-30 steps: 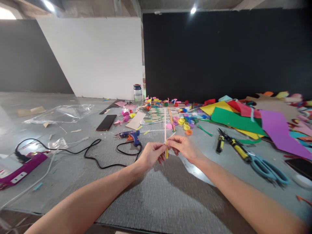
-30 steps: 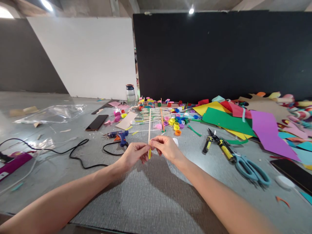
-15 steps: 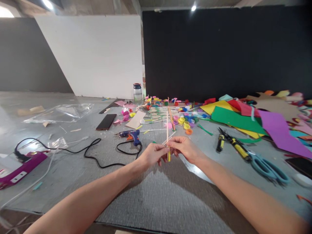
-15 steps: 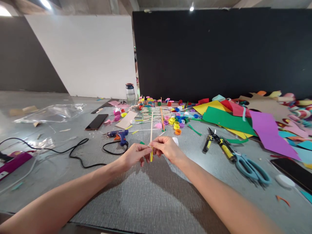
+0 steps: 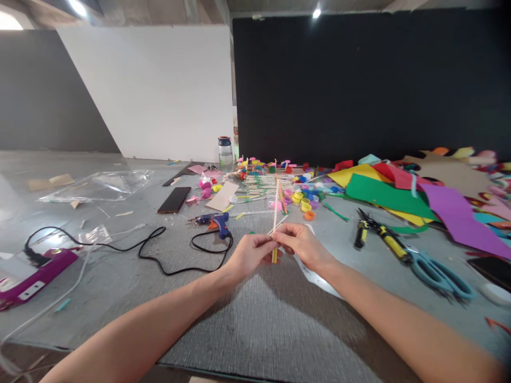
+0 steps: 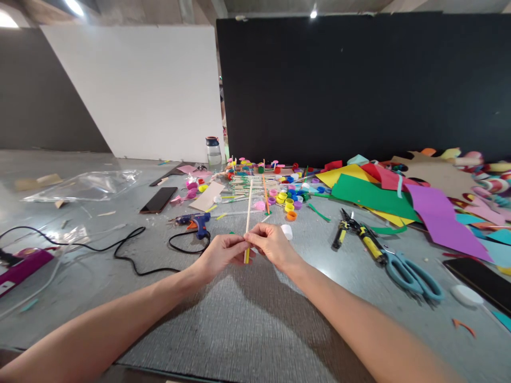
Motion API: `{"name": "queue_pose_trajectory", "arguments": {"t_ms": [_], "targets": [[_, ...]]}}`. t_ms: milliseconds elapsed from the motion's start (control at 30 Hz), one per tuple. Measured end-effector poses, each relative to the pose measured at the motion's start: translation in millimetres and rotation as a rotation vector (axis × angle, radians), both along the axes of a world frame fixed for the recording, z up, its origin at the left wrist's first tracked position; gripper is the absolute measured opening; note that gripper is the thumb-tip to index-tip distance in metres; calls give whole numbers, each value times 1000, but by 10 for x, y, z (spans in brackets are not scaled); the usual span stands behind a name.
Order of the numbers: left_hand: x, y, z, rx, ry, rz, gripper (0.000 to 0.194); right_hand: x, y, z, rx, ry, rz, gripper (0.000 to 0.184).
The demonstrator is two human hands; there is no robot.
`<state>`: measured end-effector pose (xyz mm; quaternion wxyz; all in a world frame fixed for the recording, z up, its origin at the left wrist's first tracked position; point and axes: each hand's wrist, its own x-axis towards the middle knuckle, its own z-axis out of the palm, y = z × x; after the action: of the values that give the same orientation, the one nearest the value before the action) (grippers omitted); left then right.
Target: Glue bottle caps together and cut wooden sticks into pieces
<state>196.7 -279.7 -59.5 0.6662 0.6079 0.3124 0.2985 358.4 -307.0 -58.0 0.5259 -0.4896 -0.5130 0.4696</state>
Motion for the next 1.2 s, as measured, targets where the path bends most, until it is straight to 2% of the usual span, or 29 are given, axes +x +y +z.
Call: {"name": "queue_pose_trajectory", "arguments": {"t_ms": [133,400,533,633,733,800,900,967,1033,1100,1200], "targets": [[16,0,-32,-13,-76,36,37,-15,0,-44,26,-6,-22,34],[11,3,1,-84,-54,62,49,-35,0,-22,94,-64,-87,33],[27,23,-9,-58,-69,59,46,-47,-21,-5,91,-165,-60,36],[31,43,-44,-56,-67,82,45,25,-10,78,95,-294,-55,43],[21,51,-69,-57,-59,95,43,311,44,282,115,-487,-161,45],[13,48,-71,-62,-52,86,42,645,64,441,113,-667,-309,36],[12,43,-61,-72,-50,79,42,1247,-29,561,-25,-982,-538,25],[22,40,-57,-82,-58,77,42,1609,-175,514,-186,-1153,-639,19],[37,33,-59,-92,-67,69,42,1883,-336,380,-343,-1277,-692,23],[53,21,-63,-98,-71,61,43,2058,-453,212,-463,-1358,-701,35],[70,0,-66,-103,-72,58,46,2175,-500,8,-557,-1428,-706,52]]}}
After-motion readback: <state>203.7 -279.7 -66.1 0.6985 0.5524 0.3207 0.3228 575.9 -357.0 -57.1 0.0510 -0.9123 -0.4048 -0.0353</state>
